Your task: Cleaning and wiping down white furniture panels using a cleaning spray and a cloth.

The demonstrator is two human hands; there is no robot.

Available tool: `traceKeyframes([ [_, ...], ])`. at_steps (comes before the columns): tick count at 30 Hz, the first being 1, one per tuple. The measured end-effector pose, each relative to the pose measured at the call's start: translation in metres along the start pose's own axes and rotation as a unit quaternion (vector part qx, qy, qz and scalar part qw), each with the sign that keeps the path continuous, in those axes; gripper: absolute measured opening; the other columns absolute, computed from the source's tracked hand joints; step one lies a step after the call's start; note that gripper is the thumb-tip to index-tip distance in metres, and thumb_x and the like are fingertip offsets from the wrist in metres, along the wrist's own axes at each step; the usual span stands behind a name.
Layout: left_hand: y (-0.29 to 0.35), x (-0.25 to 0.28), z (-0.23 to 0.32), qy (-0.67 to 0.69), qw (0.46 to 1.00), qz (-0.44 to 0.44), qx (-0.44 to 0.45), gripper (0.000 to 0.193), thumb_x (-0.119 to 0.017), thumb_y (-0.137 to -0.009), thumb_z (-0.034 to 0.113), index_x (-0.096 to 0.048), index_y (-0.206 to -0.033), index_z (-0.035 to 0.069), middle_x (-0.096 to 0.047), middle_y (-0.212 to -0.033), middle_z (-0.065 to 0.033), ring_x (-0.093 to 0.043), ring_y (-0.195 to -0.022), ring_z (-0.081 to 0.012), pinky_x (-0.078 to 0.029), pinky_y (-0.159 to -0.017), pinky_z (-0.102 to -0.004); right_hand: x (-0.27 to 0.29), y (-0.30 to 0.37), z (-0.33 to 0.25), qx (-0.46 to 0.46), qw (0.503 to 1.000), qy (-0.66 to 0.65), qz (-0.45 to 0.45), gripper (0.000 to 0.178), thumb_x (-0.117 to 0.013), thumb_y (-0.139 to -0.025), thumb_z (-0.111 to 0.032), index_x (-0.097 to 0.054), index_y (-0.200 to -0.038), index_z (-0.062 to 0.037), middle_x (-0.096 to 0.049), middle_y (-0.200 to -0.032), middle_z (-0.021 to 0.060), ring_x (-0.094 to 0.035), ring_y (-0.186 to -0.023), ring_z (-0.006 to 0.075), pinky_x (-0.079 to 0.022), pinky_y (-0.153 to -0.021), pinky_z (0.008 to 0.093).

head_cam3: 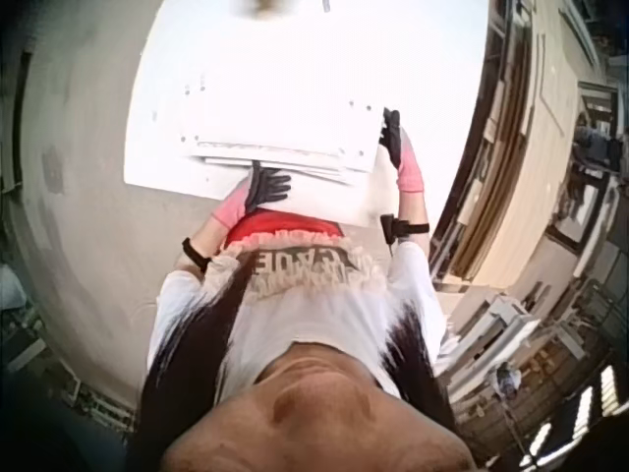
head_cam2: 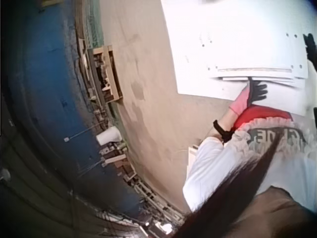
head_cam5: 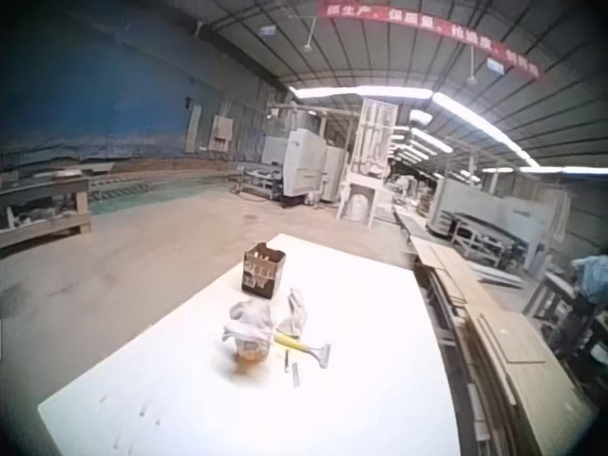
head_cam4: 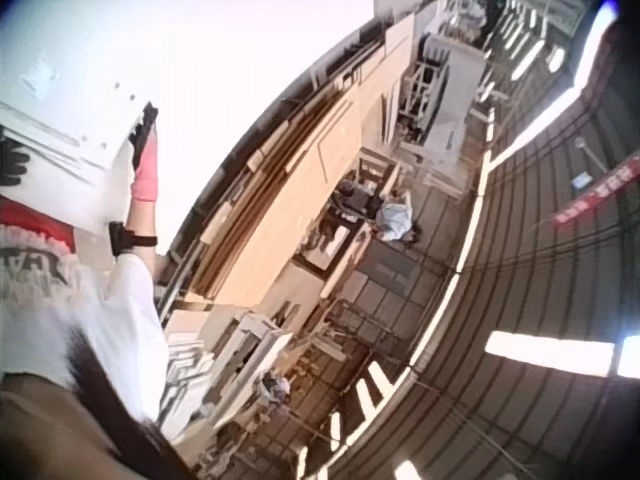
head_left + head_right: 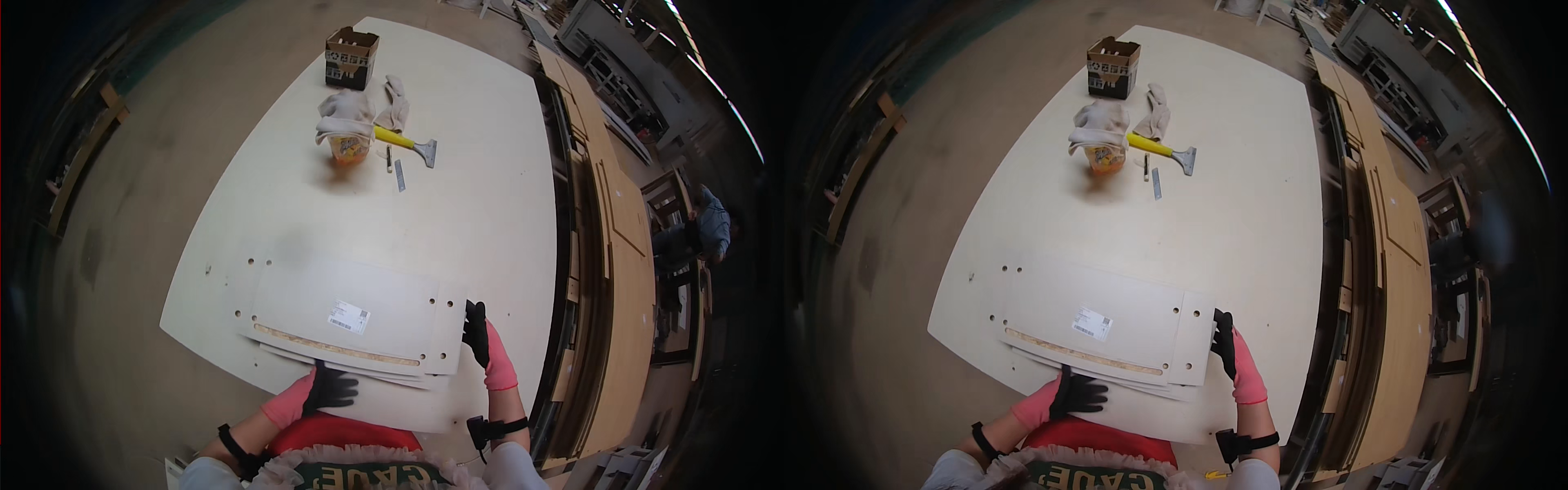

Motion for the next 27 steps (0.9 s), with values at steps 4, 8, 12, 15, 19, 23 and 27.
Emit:
traceKeyframes([
  [4,0.080,-0.063,0.084,-0.250,0.968,0.009,-0.028,0.047,-0.051,-0.084,0.011,-0.038,-0.125,-0.009,-0.044,-0.125,-0.0243,-0.050,-0.111,-0.0330,-0.045,-0.092,-0.0429,-0.004,0.012,-0.005,0.091,0.981,0.093,0.147,0.050,-0.038,-0.093,-0.038,-0.038,-0.129,-0.0025,-0.042,-0.129,0.0157,-0.044,-0.116,0.0267,-0.037,-0.095,0.0361],
  [8,0.116,-0.084,0.166,-0.273,0.907,0.053,-0.317,0.050,-0.050,-0.074,0.003,-0.042,-0.121,-0.011,-0.042,-0.128,-0.0224,-0.043,-0.119,-0.0321,-0.034,-0.100,-0.0493,-0.047,0.026,-0.041,0.251,0.805,0.428,0.324,0.053,-0.056,-0.080,-0.013,-0.037,-0.127,0.0013,-0.035,-0.131,0.0200,-0.032,-0.123,0.0357,-0.024,-0.102,0.0455],
  [12,0.082,-0.068,0.200,-0.701,0.552,0.119,-0.435,0.053,-0.041,-0.070,-0.004,-0.042,-0.123,-0.006,-0.038,-0.132,-0.0216,-0.027,-0.129,-0.0358,-0.017,-0.107,-0.0479,-0.174,0.024,-0.079,0.329,0.737,0.562,0.183,0.069,-0.067,-0.066,-0.024,-0.038,-0.123,0.0031,-0.032,-0.130,0.0267,-0.026,-0.121,0.0482,-0.013,-0.103,0.0569],
  [15,0.024,-0.077,0.178,-0.804,0.402,0.192,-0.393,0.046,-0.050,-0.073,0.003,-0.046,-0.118,-0.004,-0.030,-0.133,-0.0261,-0.021,-0.126,-0.0453,-0.012,-0.104,-0.0572,-0.249,0.011,-0.069,0.266,0.752,0.602,-0.035,0.071,-0.067,-0.069,-0.032,-0.038,-0.127,-0.0049,-0.034,-0.131,0.0212,-0.030,-0.123,0.0394,-0.017,-0.103,0.0543],
  [19,0.001,-0.068,0.181,-0.855,0.357,0.215,-0.309,0.053,-0.056,-0.075,0.016,-0.043,-0.123,-0.001,-0.030,-0.133,-0.0267,-0.023,-0.124,-0.0470,-0.014,-0.101,-0.0594,-0.214,-0.014,-0.053,0.292,0.754,0.586,0.042,0.071,-0.062,-0.073,-0.039,-0.035,-0.131,-0.0095,-0.033,-0.136,0.0124,-0.030,-0.125,0.0342,-0.019,-0.103,0.0507],
  [23,-0.001,-0.062,0.179,-0.853,0.370,0.226,-0.289,0.055,-0.057,-0.074,0.017,-0.042,-0.125,0.001,-0.026,-0.136,-0.0268,-0.021,-0.125,-0.0469,-0.015,-0.101,-0.0595,-0.085,-0.005,-0.040,0.115,0.714,0.615,0.315,0.070,-0.059,-0.077,-0.036,-0.033,-0.132,-0.0011,-0.034,-0.135,0.0186,-0.027,-0.127,0.0358,-0.014,-0.105,0.0510],
  [27,-0.004,-0.071,0.182,-0.844,0.405,0.224,-0.271,0.055,-0.057,-0.073,0.014,-0.042,-0.125,0.001,-0.025,-0.136,-0.0266,-0.018,-0.126,-0.0476,-0.013,-0.101,-0.0595,0.029,0.036,-0.018,0.013,0.673,0.598,0.435,0.060,-0.059,-0.079,-0.018,-0.034,-0.129,0.0019,-0.035,-0.134,0.0189,-0.027,-0.126,0.0382,-0.013,-0.106,0.0505],
])
Point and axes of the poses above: each hand's wrist, its own y-axis away from the middle knuckle, its own x-axis out of the back of the hand, z = x × y, the point moved 1 cm from there along -y, towards the middle knuckle
